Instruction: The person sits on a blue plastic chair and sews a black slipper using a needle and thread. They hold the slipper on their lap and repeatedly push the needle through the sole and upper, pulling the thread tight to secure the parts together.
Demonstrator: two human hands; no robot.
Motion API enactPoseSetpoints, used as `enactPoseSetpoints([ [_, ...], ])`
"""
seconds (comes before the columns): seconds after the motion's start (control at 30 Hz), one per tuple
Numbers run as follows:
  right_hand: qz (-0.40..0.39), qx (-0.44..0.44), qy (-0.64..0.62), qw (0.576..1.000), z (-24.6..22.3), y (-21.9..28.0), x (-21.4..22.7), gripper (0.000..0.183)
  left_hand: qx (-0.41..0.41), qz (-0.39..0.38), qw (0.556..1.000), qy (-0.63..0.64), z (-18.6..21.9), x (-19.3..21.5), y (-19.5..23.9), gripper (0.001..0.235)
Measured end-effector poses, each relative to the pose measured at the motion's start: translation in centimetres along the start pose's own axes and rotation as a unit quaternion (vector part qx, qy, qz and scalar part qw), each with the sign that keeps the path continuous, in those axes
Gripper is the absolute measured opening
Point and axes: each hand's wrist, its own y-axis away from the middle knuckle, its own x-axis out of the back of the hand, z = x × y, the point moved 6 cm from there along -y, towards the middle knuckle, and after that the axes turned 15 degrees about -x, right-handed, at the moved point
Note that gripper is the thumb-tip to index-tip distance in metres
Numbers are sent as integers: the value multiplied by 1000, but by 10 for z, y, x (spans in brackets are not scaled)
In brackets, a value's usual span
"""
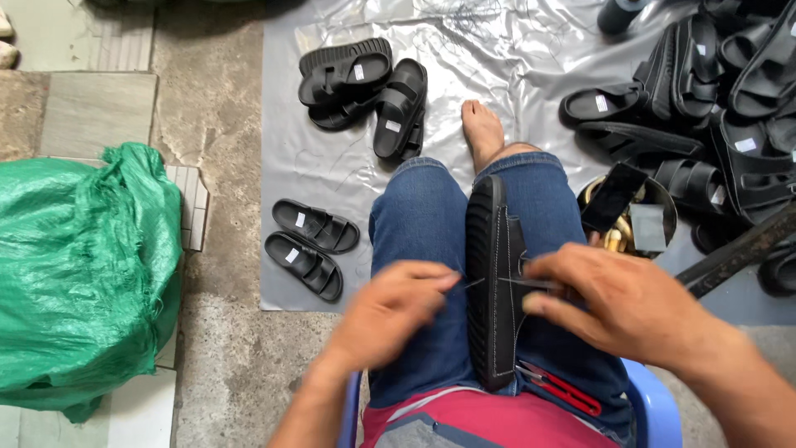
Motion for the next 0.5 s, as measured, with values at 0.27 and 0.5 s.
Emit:
enactPoseSetpoints([
  [0.27, -1, 82, 90, 993, -2, -1, 8, 44, -60, 99, 922, -369, 19, 38, -1, 31],
  [0.5, 13, 79, 124, 989, 1, -8, 3, 47, -125, -30, 984, -120, 24, -27, -25, 63],
])
